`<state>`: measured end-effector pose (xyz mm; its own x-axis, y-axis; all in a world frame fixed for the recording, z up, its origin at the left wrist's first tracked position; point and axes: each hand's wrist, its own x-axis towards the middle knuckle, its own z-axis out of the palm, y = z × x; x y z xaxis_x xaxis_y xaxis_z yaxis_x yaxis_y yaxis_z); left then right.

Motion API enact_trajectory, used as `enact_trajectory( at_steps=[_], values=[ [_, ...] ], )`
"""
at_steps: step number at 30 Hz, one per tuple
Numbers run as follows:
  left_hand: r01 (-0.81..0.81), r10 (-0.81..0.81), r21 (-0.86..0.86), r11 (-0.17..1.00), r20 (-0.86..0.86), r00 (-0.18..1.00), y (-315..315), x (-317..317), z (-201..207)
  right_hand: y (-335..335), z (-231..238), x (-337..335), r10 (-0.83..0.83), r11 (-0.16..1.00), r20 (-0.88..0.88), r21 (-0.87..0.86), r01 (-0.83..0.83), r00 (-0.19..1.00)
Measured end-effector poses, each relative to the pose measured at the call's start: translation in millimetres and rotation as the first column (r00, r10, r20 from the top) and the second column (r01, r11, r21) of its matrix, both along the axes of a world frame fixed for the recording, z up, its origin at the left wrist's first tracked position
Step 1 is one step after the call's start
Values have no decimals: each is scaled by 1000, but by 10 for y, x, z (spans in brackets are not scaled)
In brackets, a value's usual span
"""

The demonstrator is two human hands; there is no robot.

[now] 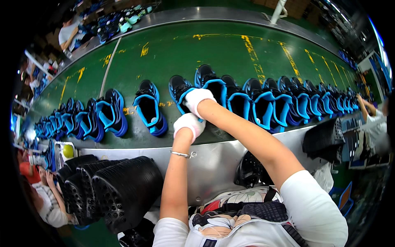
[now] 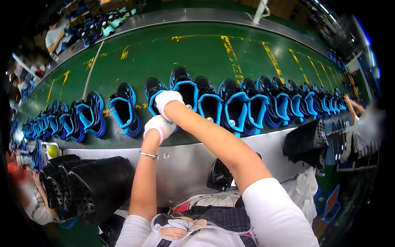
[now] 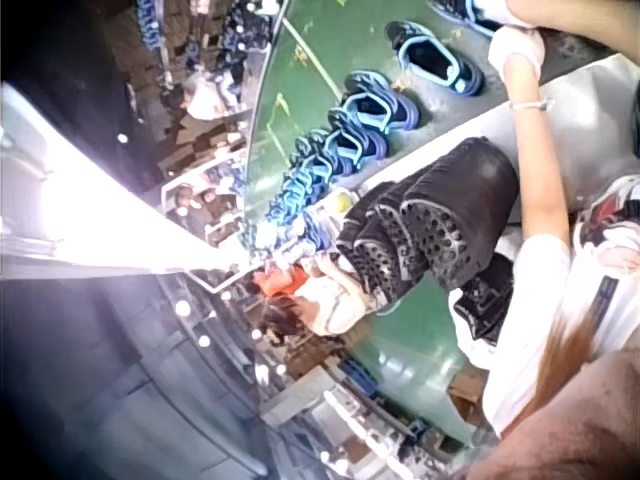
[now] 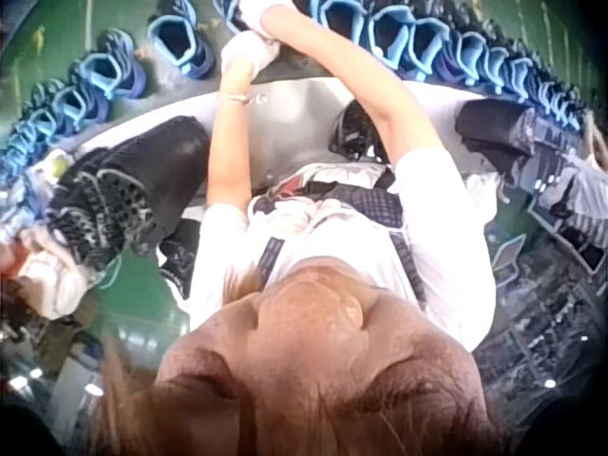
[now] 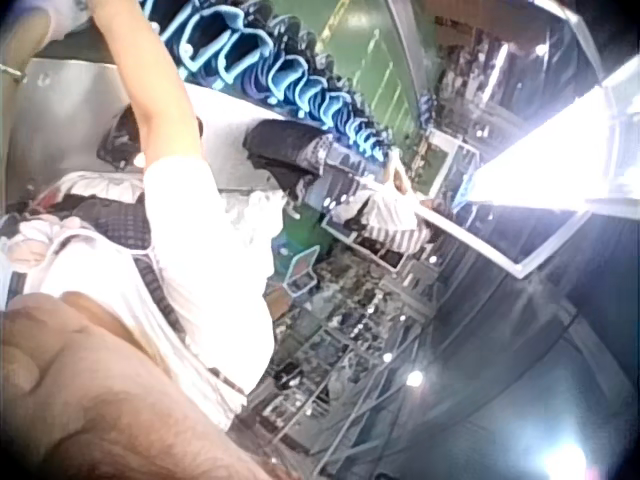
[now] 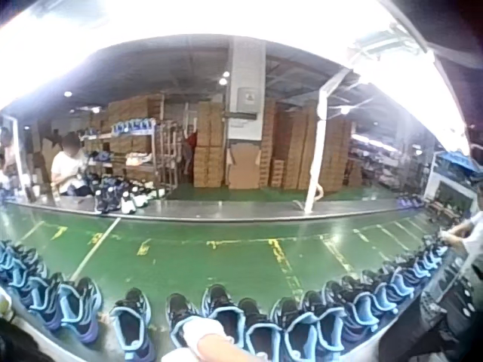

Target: The person puts on gloves and then repeatedly picks up black shoe soles from a stack and inserts them into blue and black shoe uppers on a conveyor belt. The person handles the components one at a time and places the assembled shoes back on the line.

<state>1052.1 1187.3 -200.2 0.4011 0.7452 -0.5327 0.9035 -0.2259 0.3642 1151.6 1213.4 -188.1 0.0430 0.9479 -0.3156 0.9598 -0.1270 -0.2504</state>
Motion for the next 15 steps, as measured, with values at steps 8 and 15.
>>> enact_trajectory(
  at_steps=[8,15],
  values=[
    [-222,99,793,566,202,974,-246,-221,244,-1390,622,669,-23,997,98,80,16,995],
    [56,-252,457,888,380,890,-412,445,-72,-1754,201,1010,11,1000,91,-16,-10,996]
  ],
)
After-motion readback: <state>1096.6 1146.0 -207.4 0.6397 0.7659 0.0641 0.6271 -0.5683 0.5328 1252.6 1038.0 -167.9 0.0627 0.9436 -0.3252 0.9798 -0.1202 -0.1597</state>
